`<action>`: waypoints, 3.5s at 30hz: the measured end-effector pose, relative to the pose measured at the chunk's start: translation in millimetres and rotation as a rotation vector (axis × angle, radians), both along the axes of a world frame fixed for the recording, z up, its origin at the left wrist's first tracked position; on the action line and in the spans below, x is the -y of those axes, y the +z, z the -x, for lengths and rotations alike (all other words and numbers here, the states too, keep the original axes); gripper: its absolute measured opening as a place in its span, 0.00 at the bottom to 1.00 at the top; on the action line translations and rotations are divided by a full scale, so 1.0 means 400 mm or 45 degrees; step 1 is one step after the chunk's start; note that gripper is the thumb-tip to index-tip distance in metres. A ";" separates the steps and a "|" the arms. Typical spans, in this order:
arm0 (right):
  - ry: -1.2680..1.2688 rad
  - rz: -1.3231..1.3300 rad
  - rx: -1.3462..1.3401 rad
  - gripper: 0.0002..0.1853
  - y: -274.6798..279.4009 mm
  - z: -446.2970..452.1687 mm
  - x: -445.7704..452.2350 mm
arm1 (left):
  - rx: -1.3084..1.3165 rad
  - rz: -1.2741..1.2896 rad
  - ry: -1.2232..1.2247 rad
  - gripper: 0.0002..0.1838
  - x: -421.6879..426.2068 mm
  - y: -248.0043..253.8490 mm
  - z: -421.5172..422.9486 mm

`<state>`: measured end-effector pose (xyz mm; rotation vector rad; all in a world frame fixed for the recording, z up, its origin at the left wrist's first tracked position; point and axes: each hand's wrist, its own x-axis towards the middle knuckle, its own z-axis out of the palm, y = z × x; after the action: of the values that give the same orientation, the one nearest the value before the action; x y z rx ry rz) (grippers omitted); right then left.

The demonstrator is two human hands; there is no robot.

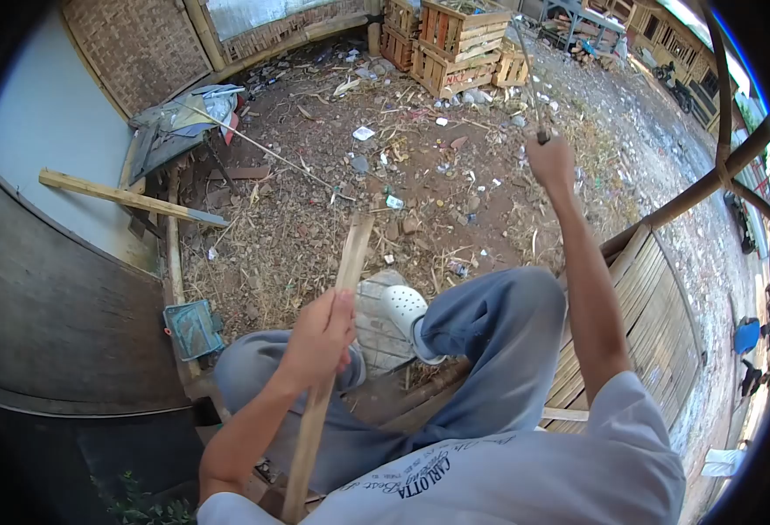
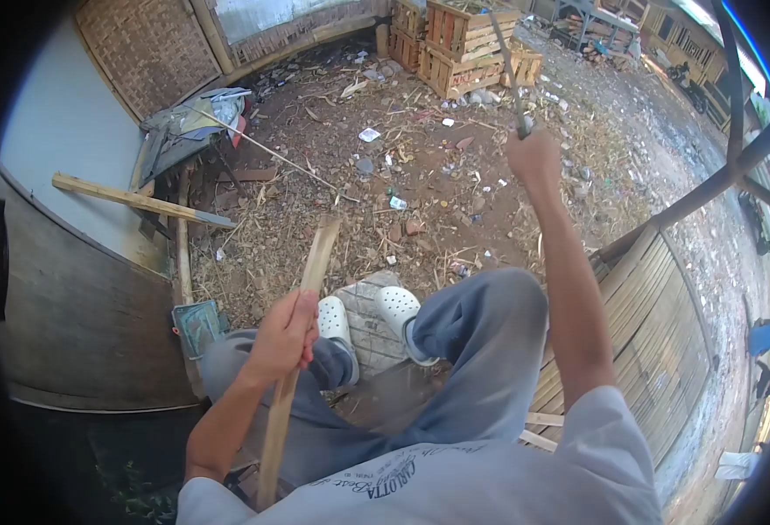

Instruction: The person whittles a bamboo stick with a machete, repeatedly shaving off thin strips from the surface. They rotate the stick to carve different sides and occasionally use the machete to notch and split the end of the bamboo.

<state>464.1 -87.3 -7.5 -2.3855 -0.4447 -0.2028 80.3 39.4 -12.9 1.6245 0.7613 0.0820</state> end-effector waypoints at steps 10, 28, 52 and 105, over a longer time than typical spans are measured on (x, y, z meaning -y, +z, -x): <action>0.656 -0.275 -0.047 0.15 0.091 0.351 -0.034 | 0.136 0.051 -0.141 0.19 -0.033 0.120 -0.041; 1.022 0.279 0.230 0.08 -0.018 0.444 -0.120 | 0.020 -1.381 -0.085 0.14 -0.034 0.062 -0.063; 0.861 0.264 0.149 0.08 -0.026 0.419 -0.183 | 0.111 -1.086 -0.114 0.13 -0.077 0.004 -0.088; 0.890 0.460 0.424 0.10 -0.058 0.284 -0.215 | 0.074 -0.841 -0.108 0.18 -0.108 -0.019 -0.084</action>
<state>350.7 -1.3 -30.6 -2.3709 -1.5414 -0.2075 114.1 82.4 -20.3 2.2656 0.6519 0.3476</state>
